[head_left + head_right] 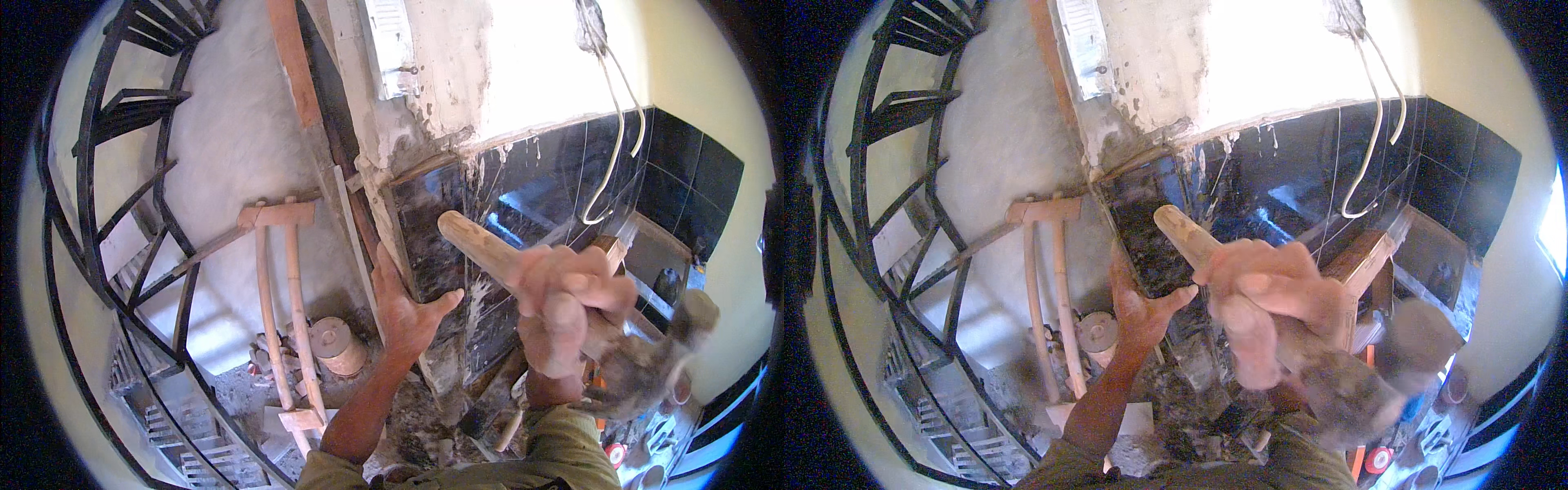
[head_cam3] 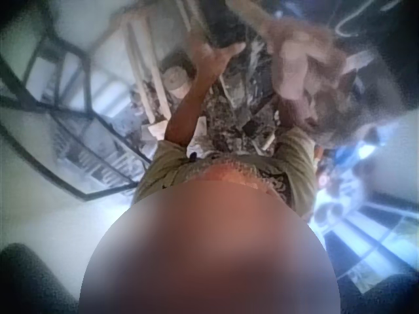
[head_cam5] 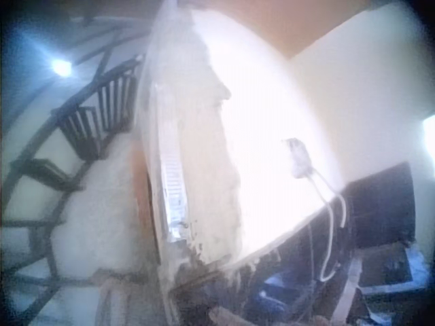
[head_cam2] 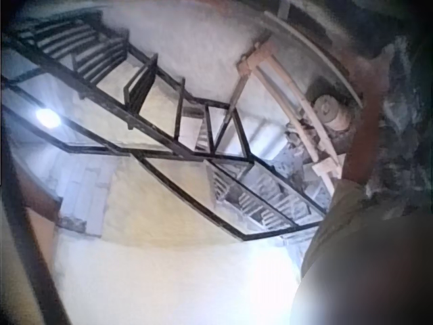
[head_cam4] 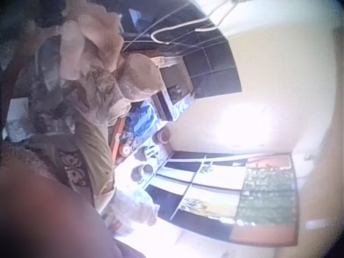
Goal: The person holds an orange level against a wall to check its alignment and then uses a hammer and a trowel to adjust the position of black tiles on a corner pillar.
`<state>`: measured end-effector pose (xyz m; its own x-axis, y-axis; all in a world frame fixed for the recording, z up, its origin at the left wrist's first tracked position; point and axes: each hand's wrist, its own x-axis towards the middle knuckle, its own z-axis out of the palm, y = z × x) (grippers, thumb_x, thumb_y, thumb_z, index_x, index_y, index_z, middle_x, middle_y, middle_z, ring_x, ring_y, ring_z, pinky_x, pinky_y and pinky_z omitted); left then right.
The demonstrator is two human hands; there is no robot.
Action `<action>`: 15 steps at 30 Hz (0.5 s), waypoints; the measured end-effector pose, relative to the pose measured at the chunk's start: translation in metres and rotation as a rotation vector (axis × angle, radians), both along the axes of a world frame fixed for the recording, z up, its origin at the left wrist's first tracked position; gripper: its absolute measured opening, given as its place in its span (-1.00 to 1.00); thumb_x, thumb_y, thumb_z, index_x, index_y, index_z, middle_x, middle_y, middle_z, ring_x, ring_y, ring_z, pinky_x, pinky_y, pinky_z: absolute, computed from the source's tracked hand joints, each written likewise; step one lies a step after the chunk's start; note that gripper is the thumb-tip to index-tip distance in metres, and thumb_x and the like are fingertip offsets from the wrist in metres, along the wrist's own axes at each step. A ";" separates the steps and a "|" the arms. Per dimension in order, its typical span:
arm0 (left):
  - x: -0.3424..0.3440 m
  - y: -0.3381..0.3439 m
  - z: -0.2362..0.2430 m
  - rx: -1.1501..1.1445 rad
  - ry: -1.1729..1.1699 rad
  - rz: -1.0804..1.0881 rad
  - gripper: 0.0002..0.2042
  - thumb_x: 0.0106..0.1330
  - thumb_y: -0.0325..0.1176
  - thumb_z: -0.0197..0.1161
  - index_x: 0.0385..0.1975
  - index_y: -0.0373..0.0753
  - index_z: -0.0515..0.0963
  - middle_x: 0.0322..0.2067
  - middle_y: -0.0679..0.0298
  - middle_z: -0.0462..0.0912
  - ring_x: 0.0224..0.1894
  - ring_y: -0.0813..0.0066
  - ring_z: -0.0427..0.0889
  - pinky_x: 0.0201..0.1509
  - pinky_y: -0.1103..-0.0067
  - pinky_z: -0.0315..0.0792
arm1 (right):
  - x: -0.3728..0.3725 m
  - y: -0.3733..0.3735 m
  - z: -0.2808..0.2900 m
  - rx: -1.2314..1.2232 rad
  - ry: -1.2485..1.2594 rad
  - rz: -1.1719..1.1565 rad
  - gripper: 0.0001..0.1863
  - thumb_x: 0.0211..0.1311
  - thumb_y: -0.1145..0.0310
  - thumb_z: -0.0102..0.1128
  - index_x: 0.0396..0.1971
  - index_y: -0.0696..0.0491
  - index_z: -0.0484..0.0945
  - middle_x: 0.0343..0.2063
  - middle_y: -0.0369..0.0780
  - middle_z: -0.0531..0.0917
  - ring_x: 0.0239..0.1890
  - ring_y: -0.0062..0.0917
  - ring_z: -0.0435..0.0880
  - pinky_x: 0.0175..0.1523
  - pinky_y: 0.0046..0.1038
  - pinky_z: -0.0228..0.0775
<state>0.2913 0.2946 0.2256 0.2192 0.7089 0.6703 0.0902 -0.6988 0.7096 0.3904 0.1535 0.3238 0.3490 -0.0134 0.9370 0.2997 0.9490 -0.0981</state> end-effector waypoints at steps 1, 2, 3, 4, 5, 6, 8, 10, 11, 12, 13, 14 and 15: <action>0.001 0.000 0.000 0.014 0.015 0.012 0.20 -0.23 -0.22 0.63 0.41 -0.42 -0.07 0.18 -0.17 0.25 0.24 -0.13 0.28 0.32 0.22 0.23 | 0.001 0.000 0.001 -0.004 0.000 0.003 -0.82 0.33 0.32 0.21 -0.17 0.00 0.42 -0.52 -0.34 0.34 -0.56 -0.61 0.41 -0.30 -0.31 0.45; 0.001 -0.001 -0.001 0.027 0.029 0.025 0.20 -0.23 -0.22 0.63 0.41 -0.42 -0.06 0.18 -0.17 0.25 0.24 -0.13 0.28 0.33 0.22 0.23 | 0.004 0.000 0.002 -0.009 -0.025 0.014 -0.81 0.33 0.32 0.21 -0.16 -0.01 0.42 -0.52 -0.34 0.34 -0.56 -0.61 0.40 -0.30 -0.31 0.45; 0.002 0.000 -0.003 0.017 0.011 0.024 0.20 -0.23 -0.22 0.63 0.41 -0.42 -0.06 0.18 -0.17 0.25 0.24 -0.13 0.29 0.33 0.22 0.23 | 0.005 0.000 0.004 -0.012 -0.050 0.024 -0.81 0.33 0.31 0.22 -0.16 -0.02 0.42 -0.51 -0.34 0.34 -0.57 -0.61 0.40 -0.30 -0.31 0.44; 0.002 0.001 -0.004 0.007 -0.007 0.023 0.20 -0.23 -0.21 0.63 0.41 -0.42 -0.06 0.19 -0.17 0.25 0.24 -0.14 0.29 0.33 0.22 0.22 | 0.006 -0.002 0.005 -0.012 -0.051 0.025 -0.81 0.33 0.31 0.22 -0.16 -0.02 0.42 -0.51 -0.34 0.34 -0.57 -0.61 0.40 -0.30 -0.31 0.44; 0.001 0.000 -0.003 0.006 -0.008 0.023 0.20 -0.23 -0.21 0.63 0.41 -0.42 -0.06 0.19 -0.17 0.25 0.24 -0.14 0.29 0.33 0.22 0.22 | 0.007 -0.004 0.005 -0.009 -0.089 0.062 -0.81 0.33 0.31 0.22 -0.16 -0.02 0.43 -0.51 -0.34 0.35 -0.56 -0.61 0.41 -0.29 -0.31 0.44; 0.001 -0.001 -0.002 0.022 0.008 0.030 0.19 -0.23 -0.21 0.63 0.41 -0.42 -0.06 0.19 -0.17 0.24 0.24 -0.13 0.29 0.33 0.22 0.22 | 0.008 -0.005 0.004 -0.008 -0.103 0.077 -0.80 0.33 0.31 0.22 -0.15 -0.01 0.43 -0.51 -0.34 0.35 -0.56 -0.60 0.41 -0.29 -0.31 0.44; 0.003 -0.002 -0.002 0.037 0.024 0.030 0.19 -0.23 -0.21 0.63 0.41 -0.42 -0.05 0.19 -0.17 0.24 0.24 -0.13 0.29 0.34 0.23 0.22 | 0.007 0.000 0.002 0.001 -0.102 0.054 -0.80 0.33 0.32 0.23 -0.15 -0.01 0.43 -0.50 -0.33 0.36 -0.56 -0.60 0.41 -0.29 -0.31 0.44; -0.001 -0.002 0.000 0.027 0.036 0.053 0.19 -0.23 -0.22 0.63 0.41 -0.42 -0.05 0.18 -0.17 0.25 0.24 -0.12 0.29 0.33 0.22 0.23 | 0.005 0.001 0.000 0.018 -0.068 0.026 -0.80 0.33 0.33 0.22 -0.15 0.00 0.43 -0.50 -0.33 0.37 -0.56 -0.59 0.42 -0.29 -0.30 0.44; -0.003 -0.003 0.001 0.030 0.045 0.056 0.19 -0.23 -0.22 0.63 0.41 -0.42 -0.05 0.18 -0.17 0.25 0.24 -0.12 0.29 0.33 0.22 0.23 | 0.005 -0.003 -0.001 0.019 -0.085 0.062 -0.80 0.33 0.33 0.22 -0.14 0.00 0.42 -0.50 -0.32 0.37 -0.56 -0.59 0.42 -0.29 -0.30 0.44; -0.002 -0.005 0.003 0.029 0.034 0.046 0.19 -0.24 -0.22 0.63 0.41 -0.41 -0.05 0.18 -0.16 0.25 0.23 -0.12 0.30 0.32 0.22 0.23 | 0.007 -0.006 -0.001 0.018 -0.107 0.092 -0.80 0.33 0.34 0.22 -0.14 0.01 0.42 -0.49 -0.32 0.38 -0.56 -0.59 0.42 -0.29 -0.30 0.44; 0.000 -0.007 0.004 0.027 0.023 0.036 0.19 -0.24 -0.22 0.62 0.41 -0.41 -0.04 0.17 -0.15 0.26 0.23 -0.11 0.30 0.32 0.22 0.24 | 0.008 -0.005 -0.002 0.018 -0.104 0.087 -0.80 0.33 0.34 0.22 -0.14 0.01 0.42 -0.49 -0.32 0.38 -0.56 -0.59 0.42 -0.29 -0.30 0.44; 0.002 -0.007 0.004 0.027 0.027 0.031 0.19 -0.24 -0.22 0.62 0.41 -0.41 -0.04 0.17 -0.15 0.26 0.23 -0.11 0.30 0.32 0.22 0.24 | 0.008 0.000 -0.003 0.021 -0.083 0.058 -0.79 0.33 0.34 0.22 -0.14 0.01 0.42 -0.49 -0.32 0.38 -0.56 -0.59 0.42 -0.30 -0.30 0.44; 0.002 -0.006 0.003 0.020 0.011 0.022 0.19 -0.24 -0.22 0.62 0.41 -0.40 -0.04 0.16 -0.14 0.27 0.22 -0.11 0.31 0.31 0.22 0.24 | 0.008 0.004 -0.004 0.025 -0.062 0.038 -0.79 0.33 0.33 0.23 -0.13 0.00 0.42 -0.49 -0.32 0.38 -0.56 -0.59 0.42 -0.30 -0.30 0.44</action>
